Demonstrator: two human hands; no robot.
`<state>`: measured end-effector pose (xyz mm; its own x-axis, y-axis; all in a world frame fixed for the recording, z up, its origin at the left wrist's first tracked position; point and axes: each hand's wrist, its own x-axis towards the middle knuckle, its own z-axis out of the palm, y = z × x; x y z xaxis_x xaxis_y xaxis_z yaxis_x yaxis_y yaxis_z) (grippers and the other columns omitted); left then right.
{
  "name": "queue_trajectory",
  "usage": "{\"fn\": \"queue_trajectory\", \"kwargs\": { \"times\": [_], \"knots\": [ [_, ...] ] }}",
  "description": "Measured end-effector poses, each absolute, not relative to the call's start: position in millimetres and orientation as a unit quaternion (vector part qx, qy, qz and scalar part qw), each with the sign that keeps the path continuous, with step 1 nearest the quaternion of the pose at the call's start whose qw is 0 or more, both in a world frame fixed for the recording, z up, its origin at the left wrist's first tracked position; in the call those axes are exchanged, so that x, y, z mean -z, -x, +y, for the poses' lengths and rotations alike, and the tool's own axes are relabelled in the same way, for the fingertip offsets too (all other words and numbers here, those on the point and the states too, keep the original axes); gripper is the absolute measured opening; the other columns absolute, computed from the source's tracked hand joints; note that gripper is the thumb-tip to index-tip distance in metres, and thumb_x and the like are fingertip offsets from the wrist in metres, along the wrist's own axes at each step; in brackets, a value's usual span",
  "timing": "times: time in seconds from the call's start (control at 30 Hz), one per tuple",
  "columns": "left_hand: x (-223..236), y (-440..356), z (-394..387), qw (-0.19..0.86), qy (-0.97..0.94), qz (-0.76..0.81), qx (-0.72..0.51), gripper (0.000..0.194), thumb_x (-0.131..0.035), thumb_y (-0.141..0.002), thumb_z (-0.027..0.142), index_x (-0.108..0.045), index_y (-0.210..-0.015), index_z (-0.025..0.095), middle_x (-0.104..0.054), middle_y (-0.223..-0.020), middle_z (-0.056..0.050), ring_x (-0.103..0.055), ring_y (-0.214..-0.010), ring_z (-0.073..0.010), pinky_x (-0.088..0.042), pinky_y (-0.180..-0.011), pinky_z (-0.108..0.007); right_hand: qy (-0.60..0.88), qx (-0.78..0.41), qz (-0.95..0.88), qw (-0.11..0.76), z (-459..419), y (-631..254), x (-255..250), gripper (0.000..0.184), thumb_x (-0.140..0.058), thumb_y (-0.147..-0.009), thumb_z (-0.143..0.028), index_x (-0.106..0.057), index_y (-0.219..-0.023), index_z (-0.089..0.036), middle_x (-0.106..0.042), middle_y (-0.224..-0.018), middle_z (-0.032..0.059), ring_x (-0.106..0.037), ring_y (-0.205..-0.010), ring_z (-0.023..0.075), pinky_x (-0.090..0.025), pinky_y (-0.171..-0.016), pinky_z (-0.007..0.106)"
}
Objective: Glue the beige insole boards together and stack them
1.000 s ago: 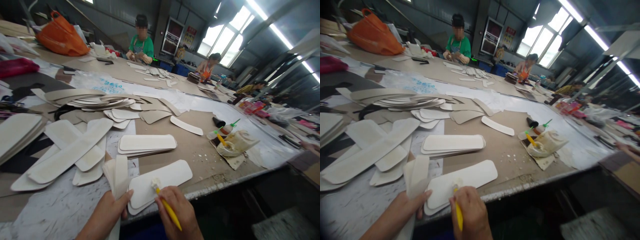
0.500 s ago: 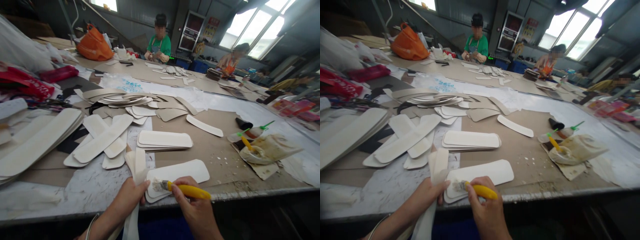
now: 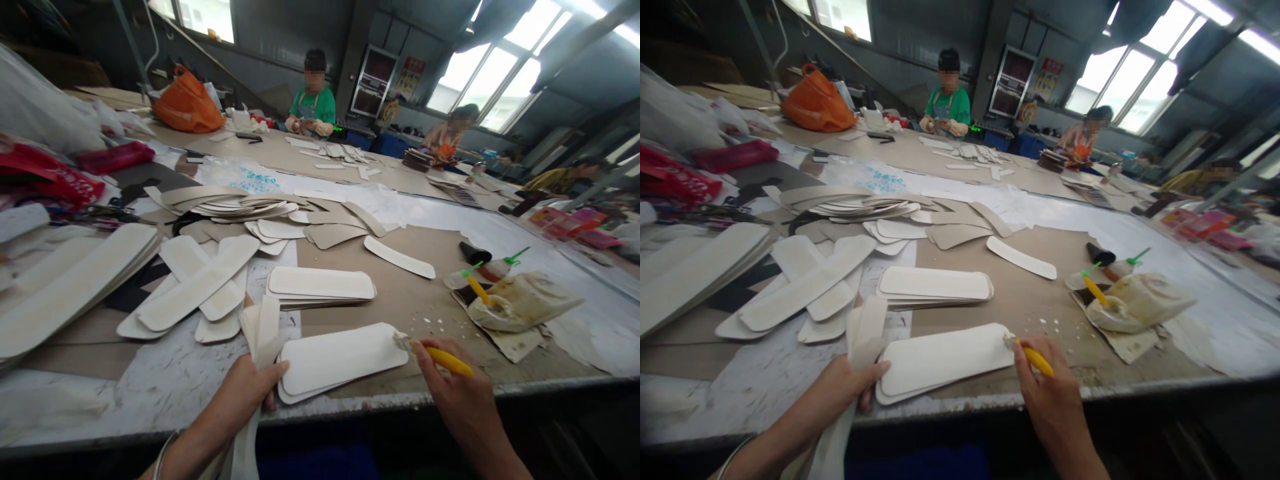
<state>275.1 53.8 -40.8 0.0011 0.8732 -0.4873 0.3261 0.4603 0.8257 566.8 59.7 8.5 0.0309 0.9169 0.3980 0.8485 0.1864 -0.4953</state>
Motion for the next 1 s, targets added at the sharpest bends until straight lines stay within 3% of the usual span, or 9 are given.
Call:
{"fn": "queue_trajectory", "kwargs": {
  "times": [0.07, 0.13, 0.3, 0.47, 0.6, 0.67, 0.83, 1.0],
  "knots": [
    [33, -272, 52, 0.519, -0.442, 0.675, -0.283, 0.031, -0.056, -0.065, 0.047, -0.060, -0.059, 0.017, -0.057, -0.049, 0.001, -0.049, -0.044, -0.0164, -0.038, -0.048, -0.027, 0.630, -0.066, -0.694, 0.342, 59, -557, -15, 0.026, -0.047, -0.082, -0.045, -0.058, -0.080, -0.022, -0.061, -0.082, 0.0065, -0.058, -0.079, 0.0226, -0.045, -0.076, 0.036],
    [22, -270, 47, 0.492, -0.437, 0.681, -0.321, 0.032, -0.058, -0.065, 0.047, -0.059, -0.074, 0.017, -0.056, -0.055, 0.003, -0.047, -0.045, -0.0152, -0.036, -0.045, -0.026, 0.634, -0.106, -0.679, 0.355, 60, -543, -22, 0.027, -0.043, -0.084, -0.046, -0.058, -0.080, -0.023, -0.062, -0.082, 0.0055, -0.057, -0.079, 0.0222, -0.044, -0.072, 0.033],
    [5, -285, 27, 0.599, -0.391, 0.587, -0.380, 0.037, -0.054, -0.070, 0.055, -0.046, -0.067, 0.019, -0.035, -0.046, 0.008, -0.035, -0.040, -0.0093, -0.031, -0.040, -0.023, 0.563, -0.334, -0.671, 0.348, 59, -491, -28, 0.033, -0.044, -0.082, -0.048, -0.052, -0.064, -0.023, -0.050, -0.057, -0.0016, -0.048, -0.054, 0.0147, -0.039, -0.052, 0.025],
    [1, -308, 15, 0.656, -0.392, 0.534, -0.361, 0.037, -0.053, -0.072, 0.054, -0.052, -0.073, 0.018, -0.037, -0.041, 0.008, -0.034, -0.037, -0.0084, -0.029, -0.038, -0.021, 0.477, -0.560, -0.590, 0.332, 52, -444, -10, 0.021, -0.066, -0.066, -0.037, -0.056, -0.073, -0.020, -0.043, -0.055, -0.0068, -0.041, -0.050, 0.0102, -0.036, -0.048, 0.020],
    [-7, -310, 10, 0.655, -0.422, 0.521, -0.349, 0.038, -0.049, -0.076, 0.050, -0.054, -0.059, 0.017, -0.049, -0.044, 0.002, -0.045, -0.044, -0.0103, -0.038, -0.048, -0.023, 0.458, -0.568, -0.585, 0.354, 48, -442, -5, 0.018, -0.062, -0.070, -0.033, -0.053, -0.065, -0.019, -0.048, -0.058, -0.0044, -0.045, -0.054, 0.0106, -0.039, -0.052, 0.021],
    [-7, -307, 8, 0.652, -0.421, 0.523, -0.352, 0.042, -0.049, -0.076, 0.051, -0.056, -0.056, 0.015, -0.056, -0.048, -0.002, -0.050, -0.050, -0.0120, -0.040, -0.056, -0.024, 0.470, -0.556, -0.584, 0.359, 50, -449, -5, 0.021, -0.061, -0.073, -0.037, -0.054, -0.065, -0.019, -0.047, -0.057, -0.0044, -0.042, -0.051, 0.0096, -0.037, -0.047, 0.020],
    [5, -308, 7, 0.683, -0.342, 0.502, -0.406, 0.042, -0.061, -0.068, 0.054, -0.063, -0.071, 0.012, -0.062, -0.056, -0.004, -0.054, -0.049, -0.0129, -0.041, -0.053, -0.024, 0.503, -0.609, -0.489, 0.371, 51, -456, -3, 0.031, -0.064, -0.070, -0.047, -0.053, -0.069, -0.018, -0.039, -0.050, -0.0080, -0.028, -0.038, 0.0053, -0.023, -0.035, 0.018],
    [11, -325, 9, 0.675, -0.268, 0.511, -0.459, 0.046, -0.069, -0.059, 0.055, -0.064, -0.071, 0.011, -0.062, -0.060, -0.005, -0.057, -0.052, -0.0156, -0.046, -0.056, -0.028, 0.479, -0.676, -0.394, 0.397, 38, -442, -1, 0.039, -0.070, -0.062, -0.051, -0.051, -0.065, -0.018, -0.045, -0.046, -0.0065, -0.040, -0.038, 0.0082, -0.035, -0.038, 0.021]
  ]
}}
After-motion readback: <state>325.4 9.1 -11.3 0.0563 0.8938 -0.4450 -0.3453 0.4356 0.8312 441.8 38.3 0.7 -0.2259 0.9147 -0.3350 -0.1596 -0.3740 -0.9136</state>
